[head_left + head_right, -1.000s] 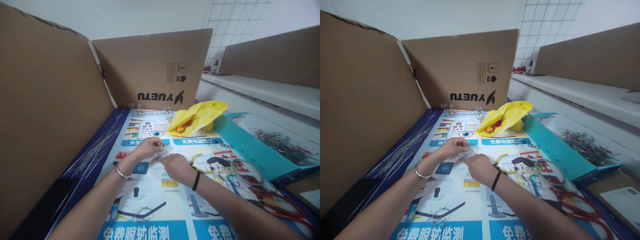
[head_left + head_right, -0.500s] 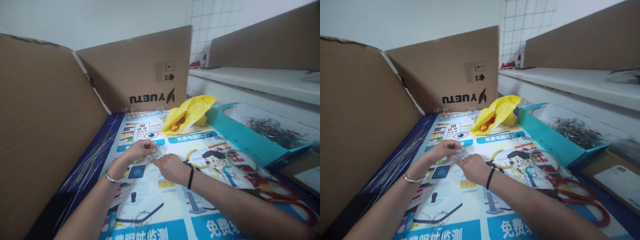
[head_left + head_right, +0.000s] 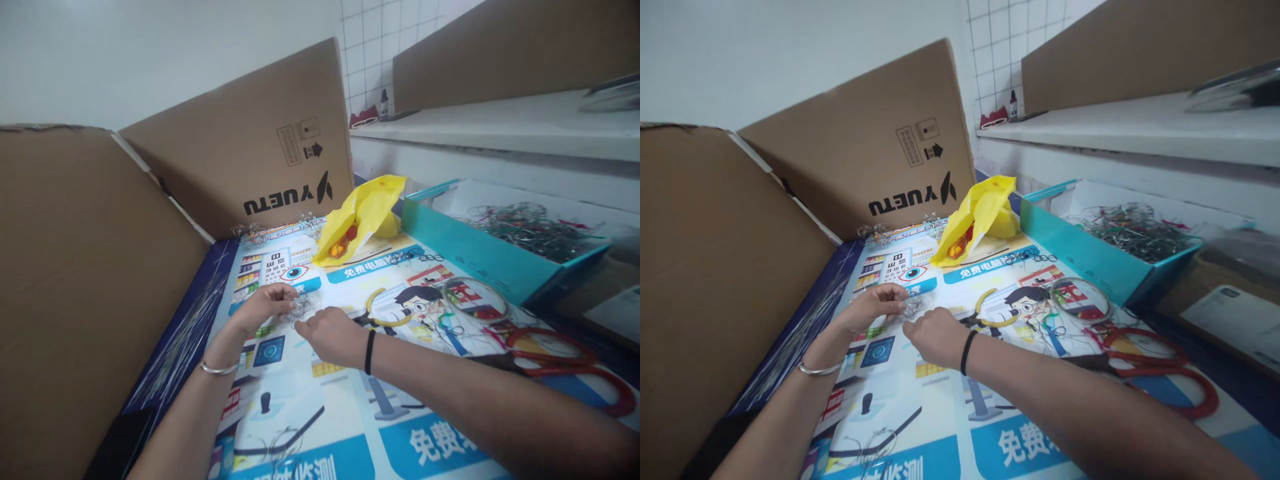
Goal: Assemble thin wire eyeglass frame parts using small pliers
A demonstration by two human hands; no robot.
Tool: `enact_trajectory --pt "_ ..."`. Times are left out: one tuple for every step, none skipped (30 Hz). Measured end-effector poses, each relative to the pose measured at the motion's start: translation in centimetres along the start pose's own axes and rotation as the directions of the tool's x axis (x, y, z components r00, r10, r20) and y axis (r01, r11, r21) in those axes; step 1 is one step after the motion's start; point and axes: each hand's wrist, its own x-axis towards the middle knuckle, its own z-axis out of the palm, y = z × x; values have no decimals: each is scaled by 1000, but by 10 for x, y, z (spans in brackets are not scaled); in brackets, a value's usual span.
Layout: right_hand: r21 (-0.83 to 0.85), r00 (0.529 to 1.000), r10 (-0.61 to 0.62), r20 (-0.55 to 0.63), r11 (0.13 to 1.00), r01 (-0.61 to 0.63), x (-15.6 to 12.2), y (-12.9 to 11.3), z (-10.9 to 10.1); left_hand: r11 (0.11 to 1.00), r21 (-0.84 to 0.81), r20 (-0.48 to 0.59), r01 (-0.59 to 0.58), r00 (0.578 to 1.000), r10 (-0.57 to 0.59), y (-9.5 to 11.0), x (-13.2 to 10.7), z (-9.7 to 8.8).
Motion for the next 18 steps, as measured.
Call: enact_trajectory --pt "0 1000 -1 4 1000 1 0 0 0 1000 2 -3 2 1000 -2 1 0 0" --pt "-1 1000 0 10 1000 0 0 0 -1 1000 5 -6 4 1000 -4 2 0 1" --pt "-2 1000 2 17 1000 -2 0 0 -2 1000 9 -9 5 1000 -5 3 -1 1" --pt "-2 1000 6 25 1000 -6 0 -1 -2 1000 14 -12 5 1000 -5 4 -1 1" --pt "-1 999 9 31 1000 -9 0 -1 -3 1000 18 -13 7 1000 -6 5 -1 2" --pt "1 999 11 35 1000 -11 0 -1 -4 1000 20 -14 8 1000 -7 6 -1 2" --pt "4 999 12 36 1000 -12 -1 -2 -5 1000 21 -12 9 1000 -8 6 -1 3" --pt "6 999 14 36 1000 -14 -1 -3 -5 1000 20 -9 10 1000 -9 7 -2 3" --pt "6 999 16 36 1000 -16 -1 -4 -5 1000 17 -5 10 1000 -10 7 -2 4" --pt "4 999 22 36 1000 -22 -1 -5 -5 1000 14 -3 11 1000 -11 7 -2 4" --pt "0 999 30 37 1000 -30 0 -6 -4 1000 12 -1 11 1000 -11 7 -2 4" --pt "-4 999 39 37 999 -39 0 -8 -3 1000 9 1 12 1000 -12 7 -2 4" --pt "-8 998 47 36 999 -47 0 -10 -1 1000 8 4 14 1000 -14 6 -2 4" --pt "-10 998 53 31 999 -53 1 -12 0 1000 6 7 15 1000 -15 6 -1 3" --pt "-12 998 57 23 998 -56 2 -14 2 1000 4 11 15 1000 -16 5 -1 3" --pt "-13 998 58 16 998 -58 2 -16 4 1000 2 17 16 1000 -16 4 -1 2" --pt "-14 998 59 8 998 -59 2 -18 5 1000 1 25 17 1000 -17 4 -1 1" --pt "-12 998 63 -2 998 -63 3 -20 6 1000 -1 33 17 999 -17 3 -2 0"
